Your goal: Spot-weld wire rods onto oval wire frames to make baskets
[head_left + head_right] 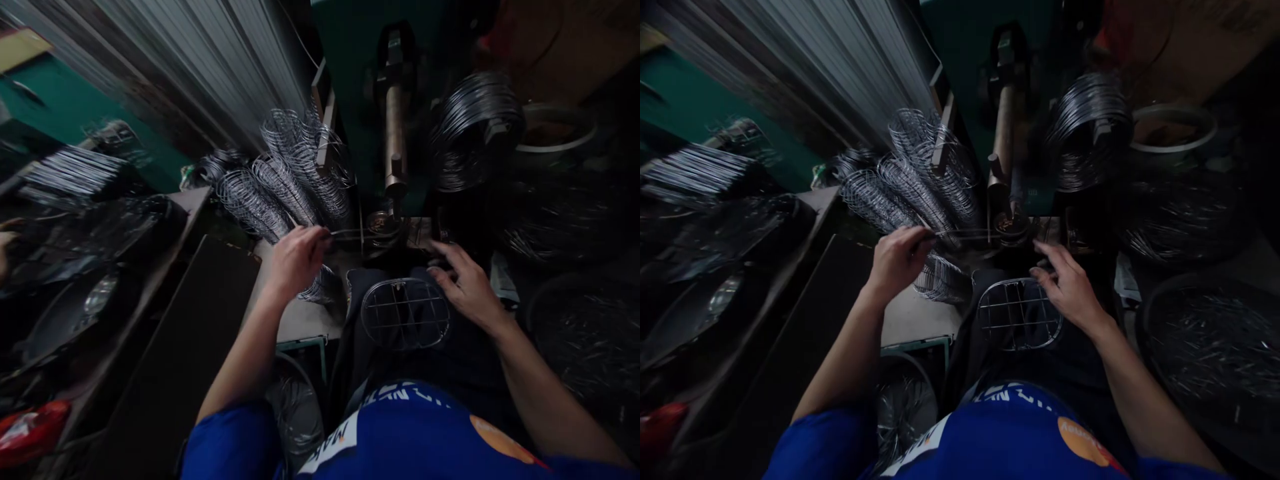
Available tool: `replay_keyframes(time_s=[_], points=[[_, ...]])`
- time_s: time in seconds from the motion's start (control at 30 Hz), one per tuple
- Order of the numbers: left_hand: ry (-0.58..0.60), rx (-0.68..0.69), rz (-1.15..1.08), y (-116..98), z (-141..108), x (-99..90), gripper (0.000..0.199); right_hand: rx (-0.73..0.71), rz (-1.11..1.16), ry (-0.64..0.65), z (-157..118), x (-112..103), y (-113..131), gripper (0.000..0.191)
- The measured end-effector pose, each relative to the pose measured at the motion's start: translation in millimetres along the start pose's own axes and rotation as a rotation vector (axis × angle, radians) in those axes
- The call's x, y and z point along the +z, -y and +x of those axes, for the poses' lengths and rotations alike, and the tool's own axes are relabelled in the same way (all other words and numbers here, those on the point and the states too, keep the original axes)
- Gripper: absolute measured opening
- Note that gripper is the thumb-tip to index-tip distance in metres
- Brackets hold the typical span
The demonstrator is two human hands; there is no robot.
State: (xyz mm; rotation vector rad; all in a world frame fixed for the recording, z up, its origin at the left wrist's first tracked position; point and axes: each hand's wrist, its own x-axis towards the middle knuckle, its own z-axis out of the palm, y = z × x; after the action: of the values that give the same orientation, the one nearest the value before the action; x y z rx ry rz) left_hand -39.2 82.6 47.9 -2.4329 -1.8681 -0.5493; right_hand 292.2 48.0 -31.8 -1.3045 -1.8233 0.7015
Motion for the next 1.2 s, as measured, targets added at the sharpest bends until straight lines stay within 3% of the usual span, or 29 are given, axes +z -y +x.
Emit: replay_keyframes(time_s=[0.13, 0.23, 0.3, 0.37, 0.5, 0.83, 1.07, 1.2], points=[[0.122, -0.077, -0.548, -38.1, -42.8, 28.8, 0.022, 0.062, 0.109, 0.056, -8.0, 4.5, 16.8, 0.050], [0.249, -0.227, -0.914, -50.8, -63.0, 67.3, 0.028, 0.241, 0.154, -0.020, -23.8, 8.7, 8.9, 0.045], [0.304, -0.272, -1.001, -54.1, -72.3, 87.7, 0.035, 0.284, 0.107, -0.048, -33.0, 9.6, -3.3, 0.039], [0.332, -0.266, -0.970, -55.6, -77.9, 98.3, 0.035, 0.231, -0.020, -0.037, -38.5, 8.4, -14.4, 0.031], [0.309, -0.239, -0.844, -55.5, -82.5, 99.3, 0.030, 0.110, -0.219, -0.003, -39.6, 6.2, -21.8, 0.027], [0.262, -0.331, -0.852, -50.9, -110.5, 104.0, 0.032, 0.113, -0.125, 0.132, -53.7, 5.1, -31.6, 0.033], [0.263, -0.387, -0.895, -52.9, -121.9, 109.4, 0.045, 0.073, -0.137, 0.092, -57.2, 5.8, -30.9, 0.034], [0.225, -0.374, -0.897, -56.8, -134.1, 115.7, 0.045, 0.080, -0.129, 0.141, -61.4, 6.4, -39.9, 0.037]])
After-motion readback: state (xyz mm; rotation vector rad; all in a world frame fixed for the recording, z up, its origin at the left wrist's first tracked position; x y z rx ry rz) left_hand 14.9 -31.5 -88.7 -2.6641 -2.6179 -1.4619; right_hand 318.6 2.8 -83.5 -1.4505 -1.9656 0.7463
